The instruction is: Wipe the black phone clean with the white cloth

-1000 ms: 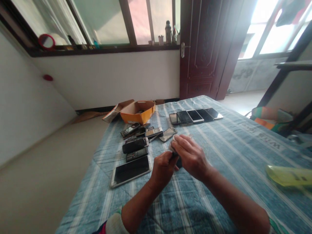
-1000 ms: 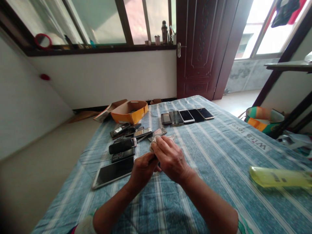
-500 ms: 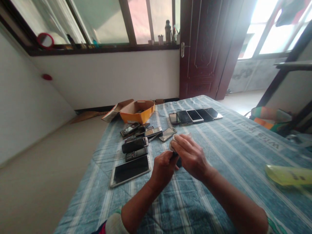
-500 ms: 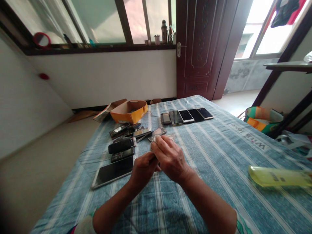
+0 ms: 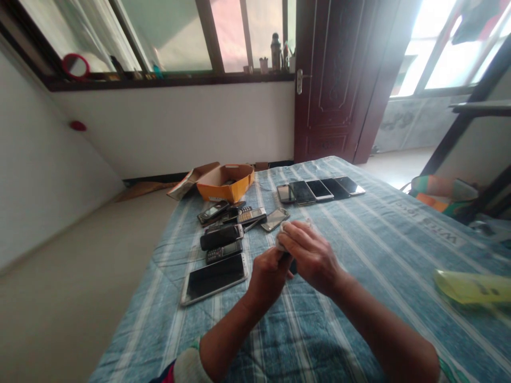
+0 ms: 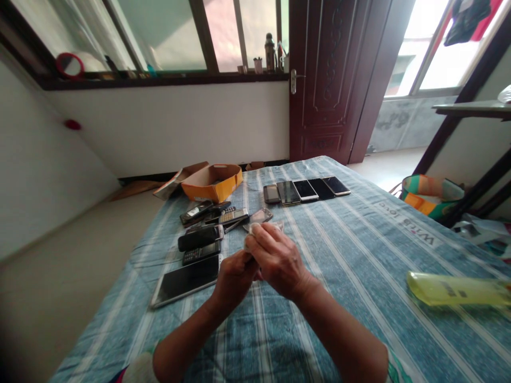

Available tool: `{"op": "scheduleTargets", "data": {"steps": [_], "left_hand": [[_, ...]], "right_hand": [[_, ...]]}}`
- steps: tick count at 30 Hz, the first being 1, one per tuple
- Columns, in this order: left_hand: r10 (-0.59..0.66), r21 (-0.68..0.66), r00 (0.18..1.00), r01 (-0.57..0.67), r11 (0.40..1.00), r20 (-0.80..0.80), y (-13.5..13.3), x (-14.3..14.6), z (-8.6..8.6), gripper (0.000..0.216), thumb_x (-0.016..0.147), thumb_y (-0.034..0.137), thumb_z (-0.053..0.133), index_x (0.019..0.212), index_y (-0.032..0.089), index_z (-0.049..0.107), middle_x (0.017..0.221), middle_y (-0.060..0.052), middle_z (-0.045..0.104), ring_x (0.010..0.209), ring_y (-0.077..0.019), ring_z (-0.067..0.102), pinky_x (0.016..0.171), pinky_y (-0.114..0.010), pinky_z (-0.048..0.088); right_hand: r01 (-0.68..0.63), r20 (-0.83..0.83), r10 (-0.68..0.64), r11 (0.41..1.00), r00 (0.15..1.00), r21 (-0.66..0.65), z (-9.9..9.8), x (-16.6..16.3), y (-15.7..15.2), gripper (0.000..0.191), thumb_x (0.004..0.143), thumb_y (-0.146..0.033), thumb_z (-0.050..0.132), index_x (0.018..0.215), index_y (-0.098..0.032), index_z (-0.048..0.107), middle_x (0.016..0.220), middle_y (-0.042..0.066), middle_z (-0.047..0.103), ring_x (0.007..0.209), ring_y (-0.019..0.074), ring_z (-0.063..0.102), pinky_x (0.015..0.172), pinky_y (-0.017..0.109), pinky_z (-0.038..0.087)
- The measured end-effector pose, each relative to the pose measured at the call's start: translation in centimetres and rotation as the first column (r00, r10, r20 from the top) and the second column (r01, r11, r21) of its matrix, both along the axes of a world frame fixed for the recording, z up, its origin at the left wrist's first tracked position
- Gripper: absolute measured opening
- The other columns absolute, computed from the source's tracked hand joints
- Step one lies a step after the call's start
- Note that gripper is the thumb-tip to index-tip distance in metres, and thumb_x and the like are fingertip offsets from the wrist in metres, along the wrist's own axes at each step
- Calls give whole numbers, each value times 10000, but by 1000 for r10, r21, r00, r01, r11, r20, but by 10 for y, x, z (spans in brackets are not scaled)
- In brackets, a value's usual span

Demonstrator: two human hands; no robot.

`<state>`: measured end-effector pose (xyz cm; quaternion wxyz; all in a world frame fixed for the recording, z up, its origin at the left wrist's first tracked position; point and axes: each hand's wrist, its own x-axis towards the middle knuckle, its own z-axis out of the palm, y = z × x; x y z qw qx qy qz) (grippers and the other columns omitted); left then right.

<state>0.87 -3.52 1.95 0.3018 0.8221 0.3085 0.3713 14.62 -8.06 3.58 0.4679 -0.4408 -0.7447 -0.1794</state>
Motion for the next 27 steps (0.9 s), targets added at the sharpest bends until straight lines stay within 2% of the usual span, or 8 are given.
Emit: {"op": "scheduleTargets", "data": {"steps": [5,7,11,14,17,21,23,27], "left_hand": [[-27,-33,1000,27,999,-5,1,-1,-1,233,868,276,484,655,194,534,505,41,566,440,-116,587,492,-209,445],[-32,-50,999,31,998,-4,1,-2,-1,222,867,276,489,670,190,547,517,37,576,445,-117,593,487,-208,447],[-24,-26,1000,24,999,-11,2,-1,-4,236,871,280,488,654,193,520,529,42,558,439,-108,584,485,-202,441],[-20,-17,1000,20,1000,-18,2,0,-5,243,887,291,471,669,195,519,530,44,550,447,-108,584,494,-204,444],[-22,-10,1000,22,1000,-22,1,0,-4,226,870,269,486,660,195,526,517,42,557,450,-113,585,496,-208,445],[-35,-73,999,35,997,4,0,-1,-1,212,868,276,487,685,192,553,511,41,567,446,-121,591,487,-213,454],[-32,-73,999,32,997,9,0,-1,-1,216,865,274,492,672,192,546,518,41,565,440,-117,587,484,-209,453],[-7,0,1000,7,1000,-9,0,1,-2,228,877,285,484,674,193,535,571,36,568,458,-106,584,495,-205,450]], "right_hand": [[75,-252,-88,995,964,-59,-2,11,8,279,922,-131,425,1029,-190,676,1016,95,670,950,199,632,849,347,544],[115,-301,-129,991,945,-64,-3,13,8,291,924,-128,414,1025,-198,678,982,89,673,908,189,642,813,327,552],[70,-135,-68,997,988,11,-3,4,2,252,921,-137,461,1064,-166,667,1093,129,654,1076,248,581,917,406,510],[6,-55,-6,1000,998,-14,-1,2,0,240,926,-143,465,1071,-142,656,1128,135,640,1111,256,557,937,406,495],[22,-180,-32,998,983,-56,0,10,4,235,926,-150,456,1023,-176,668,1032,98,662,1002,218,606,884,362,518],[66,-365,-102,992,925,-109,-2,18,8,266,924,-144,426,981,-200,680,930,69,673,840,172,647,740,283,547],[100,-335,-120,992,935,-75,-2,14,6,256,926,-146,435,992,-194,677,959,80,671,877,186,644,776,303,547],[48,-49,-48,999,998,4,1,2,-2,235,920,-144,469,1055,-146,662,1119,142,641,1111,263,562,938,407,500]]}}
